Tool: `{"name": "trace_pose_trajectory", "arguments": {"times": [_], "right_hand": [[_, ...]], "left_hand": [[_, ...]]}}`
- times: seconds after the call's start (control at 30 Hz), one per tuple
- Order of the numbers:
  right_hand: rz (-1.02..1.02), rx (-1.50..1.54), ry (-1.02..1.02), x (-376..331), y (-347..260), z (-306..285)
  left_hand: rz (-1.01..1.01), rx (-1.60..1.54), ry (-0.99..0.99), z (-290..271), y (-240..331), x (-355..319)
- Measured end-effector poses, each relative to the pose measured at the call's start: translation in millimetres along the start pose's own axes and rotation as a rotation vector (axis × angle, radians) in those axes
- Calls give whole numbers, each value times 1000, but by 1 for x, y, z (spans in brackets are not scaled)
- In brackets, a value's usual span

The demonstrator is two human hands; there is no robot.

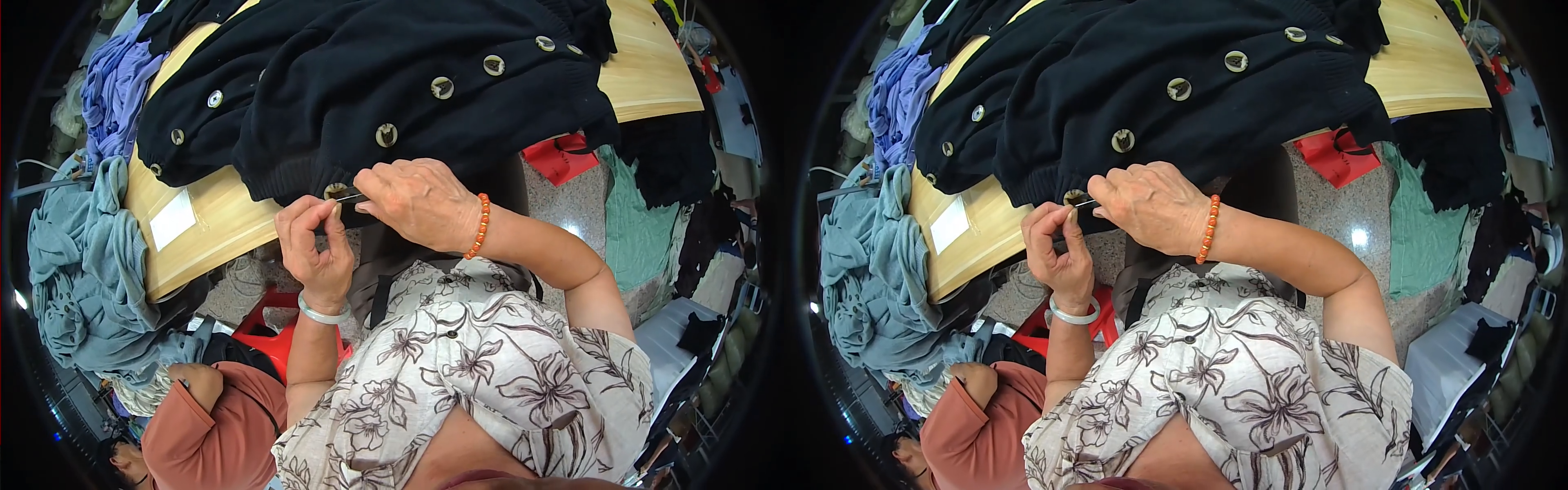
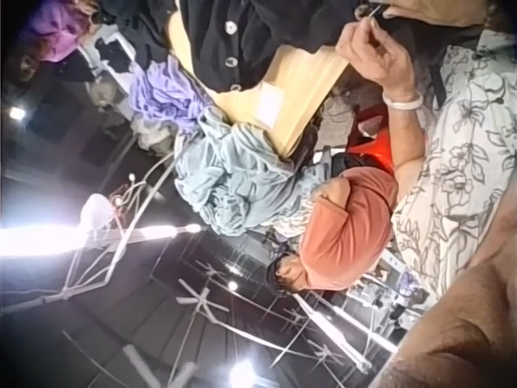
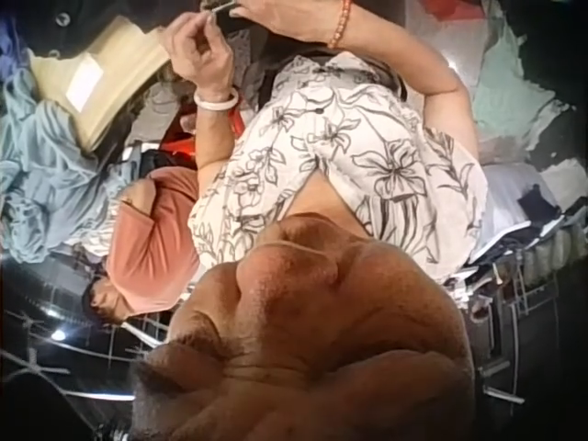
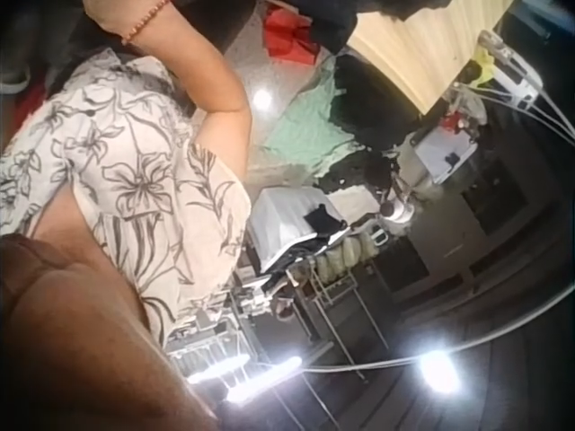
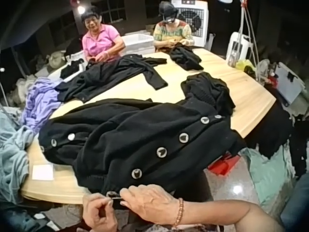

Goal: Trimming excess threads and removing metal eyelets/buttons from black garments in a factory setting.

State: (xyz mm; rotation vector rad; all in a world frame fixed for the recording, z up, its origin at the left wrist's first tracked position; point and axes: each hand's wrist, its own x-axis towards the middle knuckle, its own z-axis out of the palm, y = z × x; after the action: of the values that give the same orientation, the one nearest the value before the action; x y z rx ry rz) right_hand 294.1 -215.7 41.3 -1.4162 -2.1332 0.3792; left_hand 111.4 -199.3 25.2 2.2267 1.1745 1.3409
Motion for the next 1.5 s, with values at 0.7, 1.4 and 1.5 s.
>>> {"name": "trace_pose_trajectory", "arguments": {"times": [0.7,1.4,1.5], "right_hand": [[383,743,156,-10,21,8],[289,772,79,10,5,-6],[180,603,146,9,1,-4]], "left_hand": [[-104,118,-165,-12,22,6],[-376,-510,-128,3,-10,4],[-369,-546,-126,3,-4,3]]}}
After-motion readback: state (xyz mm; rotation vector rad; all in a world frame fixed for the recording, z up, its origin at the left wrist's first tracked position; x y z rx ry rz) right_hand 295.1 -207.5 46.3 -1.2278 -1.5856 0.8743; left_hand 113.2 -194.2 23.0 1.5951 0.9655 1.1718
